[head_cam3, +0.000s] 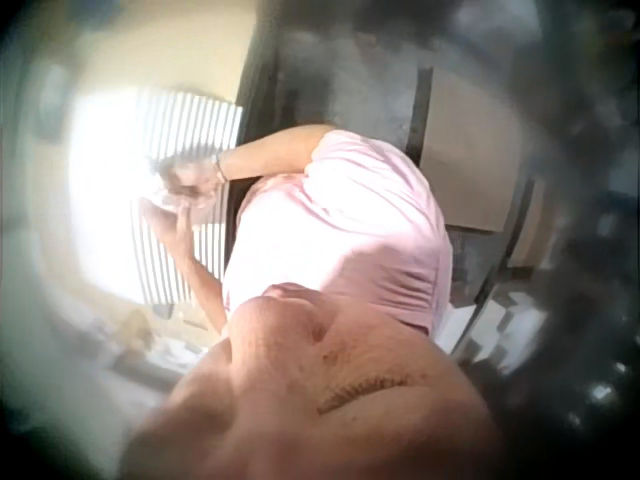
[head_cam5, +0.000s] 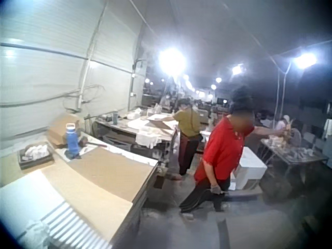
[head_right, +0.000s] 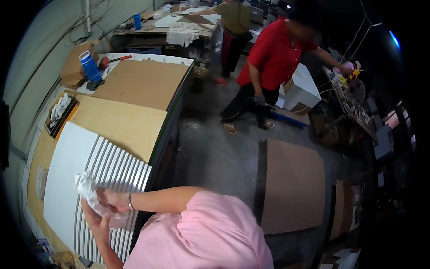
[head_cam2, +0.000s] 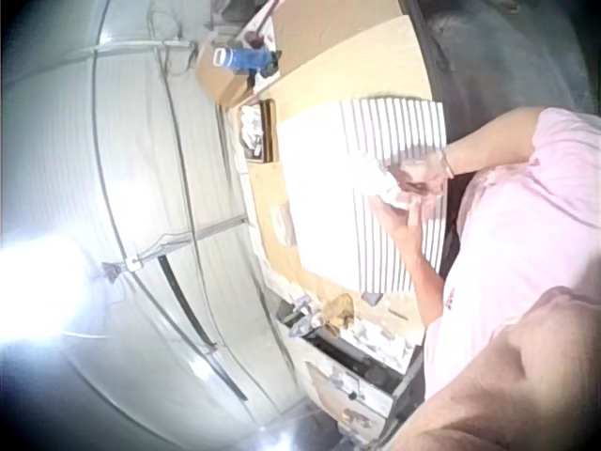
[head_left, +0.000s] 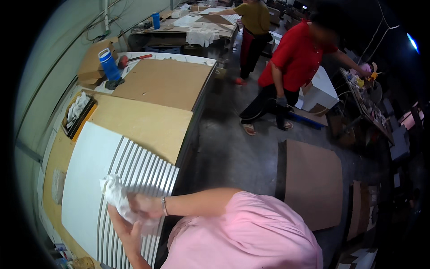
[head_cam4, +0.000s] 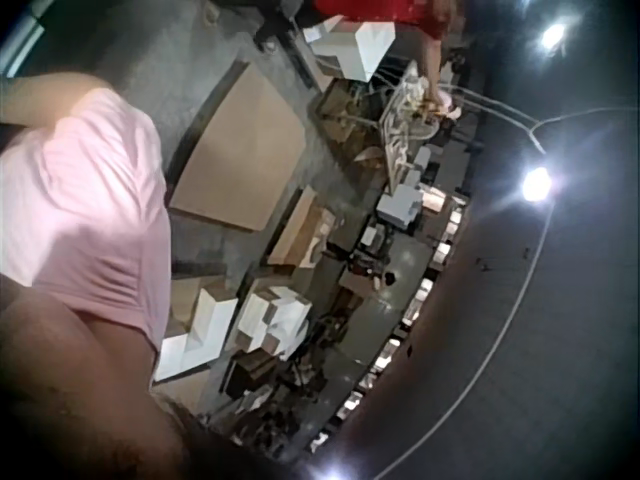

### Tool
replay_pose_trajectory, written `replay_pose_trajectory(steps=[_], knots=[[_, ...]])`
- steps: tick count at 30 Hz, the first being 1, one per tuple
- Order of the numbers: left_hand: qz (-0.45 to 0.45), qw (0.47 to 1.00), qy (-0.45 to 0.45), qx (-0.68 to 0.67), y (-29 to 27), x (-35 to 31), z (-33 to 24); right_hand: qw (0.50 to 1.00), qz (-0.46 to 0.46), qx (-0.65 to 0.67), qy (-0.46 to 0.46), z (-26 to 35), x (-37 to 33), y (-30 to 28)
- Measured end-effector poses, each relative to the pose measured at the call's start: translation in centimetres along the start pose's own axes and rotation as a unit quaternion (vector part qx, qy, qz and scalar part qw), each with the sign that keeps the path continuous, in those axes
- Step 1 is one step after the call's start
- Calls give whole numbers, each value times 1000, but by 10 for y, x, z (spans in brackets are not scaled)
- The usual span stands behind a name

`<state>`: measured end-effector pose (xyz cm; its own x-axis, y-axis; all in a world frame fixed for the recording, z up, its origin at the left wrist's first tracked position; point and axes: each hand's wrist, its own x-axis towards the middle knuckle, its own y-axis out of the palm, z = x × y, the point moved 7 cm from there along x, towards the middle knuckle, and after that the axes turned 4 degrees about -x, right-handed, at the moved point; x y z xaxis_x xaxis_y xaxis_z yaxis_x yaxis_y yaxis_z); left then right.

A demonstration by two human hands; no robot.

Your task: The person sands the edges of white slatted panels using a sanding block and wipes the flat surfaces with a cloth.

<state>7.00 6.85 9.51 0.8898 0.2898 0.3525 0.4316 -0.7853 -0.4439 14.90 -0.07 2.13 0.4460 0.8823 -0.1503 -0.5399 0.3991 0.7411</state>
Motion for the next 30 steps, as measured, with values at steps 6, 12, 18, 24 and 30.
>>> replay_pose_trajectory(steps=[6, 12, 18, 24, 30], knots=[[-184, 952, -133, -206, -42, 48, 135, 965, 45, -235, -104, 53, -6, -44], [105, 963, 31, 248, 25, 134, 90, 951, -202, -209, -103, 109, -68, -178], [203, 791, 243, 524, 140, 131, 42, 875, -406, -216, -152, 98, -191, -289], [191, 800, 292, 489, 143, 136, 59, 797, -574, -153, -109, 10, -282, -315], [163, 764, 313, 540, 145, 132, 69, 818, -557, -126, -66, -46, -282, -276]])
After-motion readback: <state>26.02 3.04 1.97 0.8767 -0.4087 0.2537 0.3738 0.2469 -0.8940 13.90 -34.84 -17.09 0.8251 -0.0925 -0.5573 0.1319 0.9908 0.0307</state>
